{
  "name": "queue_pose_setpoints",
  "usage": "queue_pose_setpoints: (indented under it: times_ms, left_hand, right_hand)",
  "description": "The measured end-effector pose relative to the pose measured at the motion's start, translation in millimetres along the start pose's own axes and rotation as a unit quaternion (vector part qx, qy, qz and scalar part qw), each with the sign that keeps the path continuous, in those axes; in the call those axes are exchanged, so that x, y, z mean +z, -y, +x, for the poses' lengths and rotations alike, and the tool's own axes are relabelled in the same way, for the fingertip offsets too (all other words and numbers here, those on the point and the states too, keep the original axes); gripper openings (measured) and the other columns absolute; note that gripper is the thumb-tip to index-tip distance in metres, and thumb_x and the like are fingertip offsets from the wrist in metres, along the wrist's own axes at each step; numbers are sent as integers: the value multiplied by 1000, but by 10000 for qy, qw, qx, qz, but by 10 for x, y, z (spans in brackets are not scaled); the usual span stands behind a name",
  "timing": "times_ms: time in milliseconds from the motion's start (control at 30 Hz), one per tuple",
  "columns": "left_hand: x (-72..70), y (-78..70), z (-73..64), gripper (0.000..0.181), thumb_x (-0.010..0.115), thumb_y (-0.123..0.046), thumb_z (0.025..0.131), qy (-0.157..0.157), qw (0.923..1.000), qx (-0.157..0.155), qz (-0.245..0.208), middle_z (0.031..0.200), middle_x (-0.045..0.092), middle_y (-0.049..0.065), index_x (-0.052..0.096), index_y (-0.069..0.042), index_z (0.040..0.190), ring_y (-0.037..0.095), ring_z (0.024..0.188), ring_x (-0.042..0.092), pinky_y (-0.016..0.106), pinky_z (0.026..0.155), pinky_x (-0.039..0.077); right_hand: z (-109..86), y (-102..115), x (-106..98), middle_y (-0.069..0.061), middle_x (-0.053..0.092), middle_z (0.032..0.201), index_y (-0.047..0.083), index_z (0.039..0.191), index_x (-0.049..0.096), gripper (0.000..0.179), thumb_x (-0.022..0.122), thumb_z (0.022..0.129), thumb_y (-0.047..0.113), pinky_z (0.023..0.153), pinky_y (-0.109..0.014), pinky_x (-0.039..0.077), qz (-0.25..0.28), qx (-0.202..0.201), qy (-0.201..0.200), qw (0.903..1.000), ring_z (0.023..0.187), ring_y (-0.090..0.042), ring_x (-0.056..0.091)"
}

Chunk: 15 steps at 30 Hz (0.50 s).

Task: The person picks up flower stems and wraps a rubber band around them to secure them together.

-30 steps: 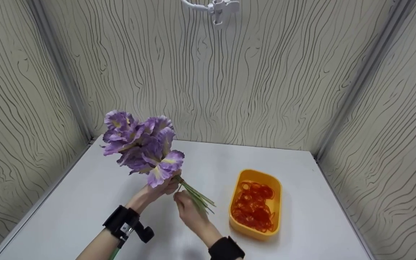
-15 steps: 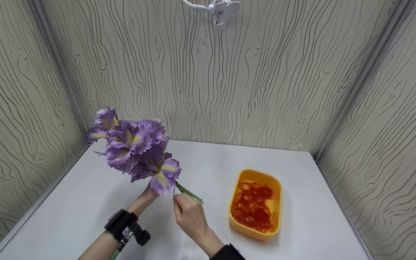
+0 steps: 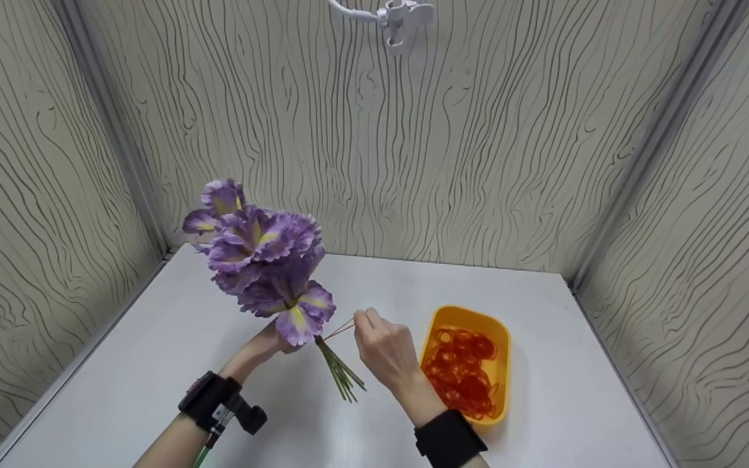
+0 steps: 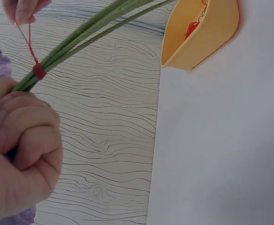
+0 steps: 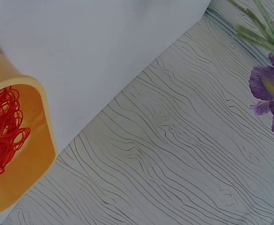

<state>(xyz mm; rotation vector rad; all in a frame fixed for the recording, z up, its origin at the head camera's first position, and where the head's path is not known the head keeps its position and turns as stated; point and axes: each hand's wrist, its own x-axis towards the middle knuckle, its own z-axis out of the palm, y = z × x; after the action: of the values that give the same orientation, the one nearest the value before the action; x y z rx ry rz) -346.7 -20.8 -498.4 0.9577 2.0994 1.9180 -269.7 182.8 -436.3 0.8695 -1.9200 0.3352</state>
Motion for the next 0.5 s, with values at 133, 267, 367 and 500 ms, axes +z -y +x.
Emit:
queue_pose_setpoints:
  times_ms: [133, 267, 367, 500]
  left_hand:
    - [71, -832, -256, 43, 33, 0, 92, 503, 9982, -283, -167, 45, 26, -8, 30, -12, 51, 2, 36, 22, 19, 34, 19]
    - [61, -997, -327, 36, 32, 2, 88, 1175, 9899, -310, -726, 49, 26, -4, 29, -11, 54, 5, 42, 22, 20, 41, 18]
    - [58, -960, -329, 26, 36, 0, 81, 1685, 9743, 234, -1475, 52, 25, -4, 30, -11, 59, 6, 44, 21, 21, 43, 17]
    - [105, -914, -300, 17, 40, -7, 76, 1984, 9581, 618, -1972, 54, 27, -7, 32, -15, 63, 6, 45, 20, 22, 43, 16]
  right_hand:
    - [-13, -108, -17, -4, 49, 63, 2, 81, 61, 36, 38, 97, 24, 38, -15, 34, -256, -64, 67, 9996, 37, -10, 35]
    - [-58, -187, 7, -4, 51, 65, 2, 82, 61, 36, 38, 97, 24, 39, -15, 35, -167, -50, 106, 9998, 38, -10, 37]
    - [-120, -215, 60, -4, 53, 67, 3, 84, 62, 35, 39, 97, 25, 42, -16, 38, 102, 135, 128, 9998, 42, -10, 40]
    - [-241, -196, 166, -1, 54, 69, 4, 84, 63, 31, 43, 95, 24, 46, -17, 42, 537, 498, 136, 9972, 48, -10, 45]
